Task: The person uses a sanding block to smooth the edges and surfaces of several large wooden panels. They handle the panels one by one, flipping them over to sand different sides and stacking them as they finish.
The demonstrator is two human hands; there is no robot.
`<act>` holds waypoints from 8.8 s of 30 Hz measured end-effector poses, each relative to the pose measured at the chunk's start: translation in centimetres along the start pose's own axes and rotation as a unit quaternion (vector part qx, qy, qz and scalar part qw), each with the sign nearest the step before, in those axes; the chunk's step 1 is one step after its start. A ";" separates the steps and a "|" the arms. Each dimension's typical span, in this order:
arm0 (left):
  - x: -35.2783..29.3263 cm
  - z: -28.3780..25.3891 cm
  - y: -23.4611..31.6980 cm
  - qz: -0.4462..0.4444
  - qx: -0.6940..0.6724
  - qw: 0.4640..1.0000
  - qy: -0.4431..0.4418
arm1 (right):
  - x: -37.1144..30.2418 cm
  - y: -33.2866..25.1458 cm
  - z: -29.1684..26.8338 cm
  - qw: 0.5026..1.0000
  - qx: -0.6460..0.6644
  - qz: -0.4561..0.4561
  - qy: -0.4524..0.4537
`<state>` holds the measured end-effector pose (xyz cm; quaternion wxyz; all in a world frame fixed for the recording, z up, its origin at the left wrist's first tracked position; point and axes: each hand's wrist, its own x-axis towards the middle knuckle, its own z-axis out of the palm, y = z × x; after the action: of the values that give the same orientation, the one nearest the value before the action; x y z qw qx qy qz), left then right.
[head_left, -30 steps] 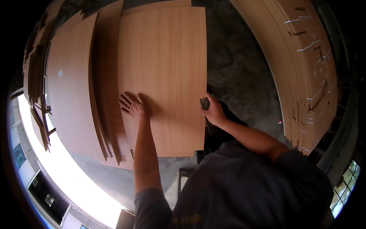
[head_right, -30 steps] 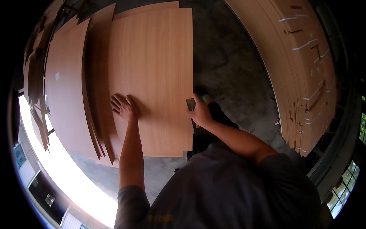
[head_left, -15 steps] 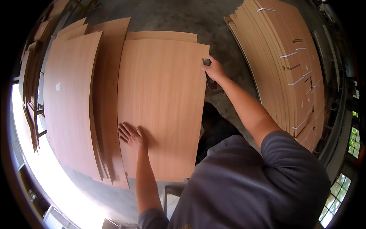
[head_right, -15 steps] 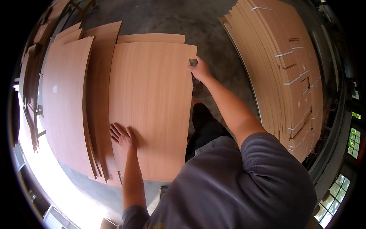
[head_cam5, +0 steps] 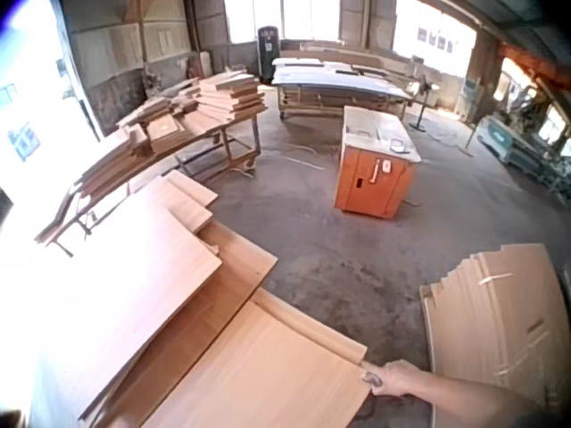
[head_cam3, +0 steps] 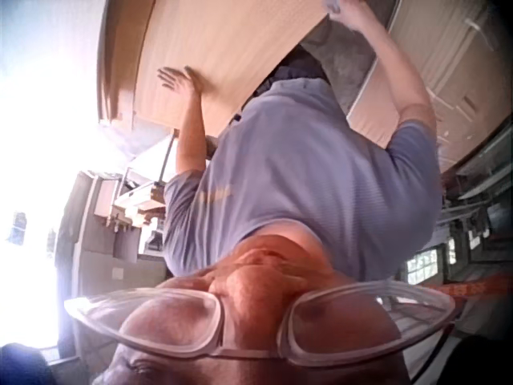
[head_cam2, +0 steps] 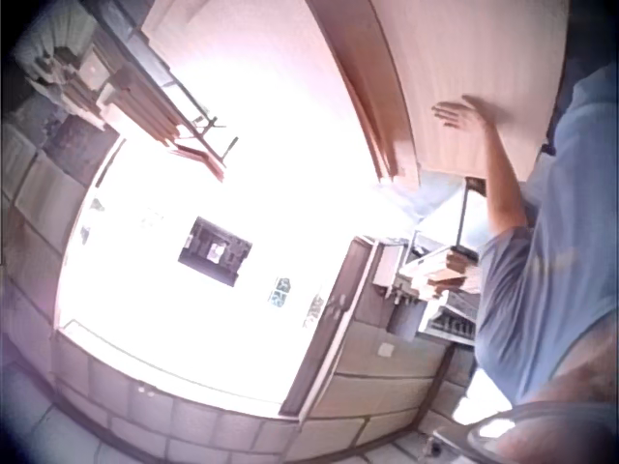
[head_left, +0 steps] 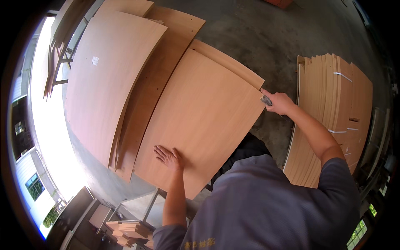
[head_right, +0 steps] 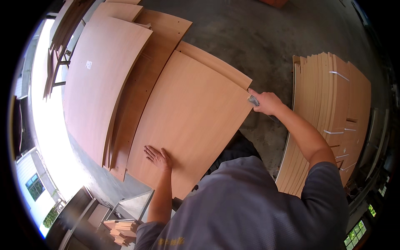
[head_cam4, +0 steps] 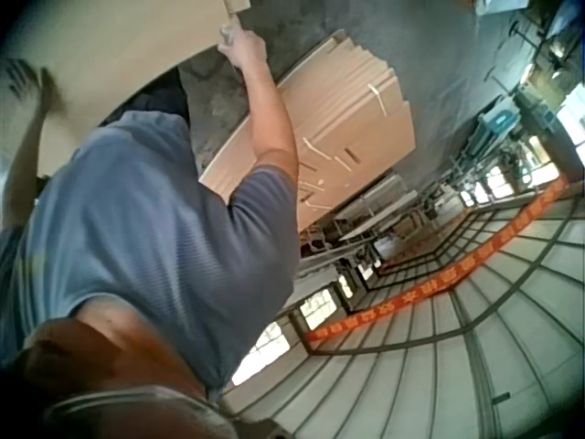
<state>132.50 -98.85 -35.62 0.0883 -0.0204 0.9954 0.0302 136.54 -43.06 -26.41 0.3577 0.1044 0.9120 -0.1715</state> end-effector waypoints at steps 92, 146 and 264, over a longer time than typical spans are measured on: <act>-12.4 1.4 -19.0 0.049 -0.214 0.970 0.107 | -6.0 -41.3 22.1 0.925 -0.157 -0.340 0.069; -32.3 6.3 -17.0 -0.300 -0.811 0.474 -0.167 | 5.2 -20.3 10.9 0.933 0.090 0.008 0.348; 5.0 1.2 2.0 -0.279 -0.011 0.960 0.026 | 27.2 -14.5 -18.4 0.904 -0.242 -0.352 0.010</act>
<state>127.65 -96.97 -37.57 0.0670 -0.2995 0.9516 0.0144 100.94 -47.43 -29.05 0.2790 -0.3118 0.9063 -0.0593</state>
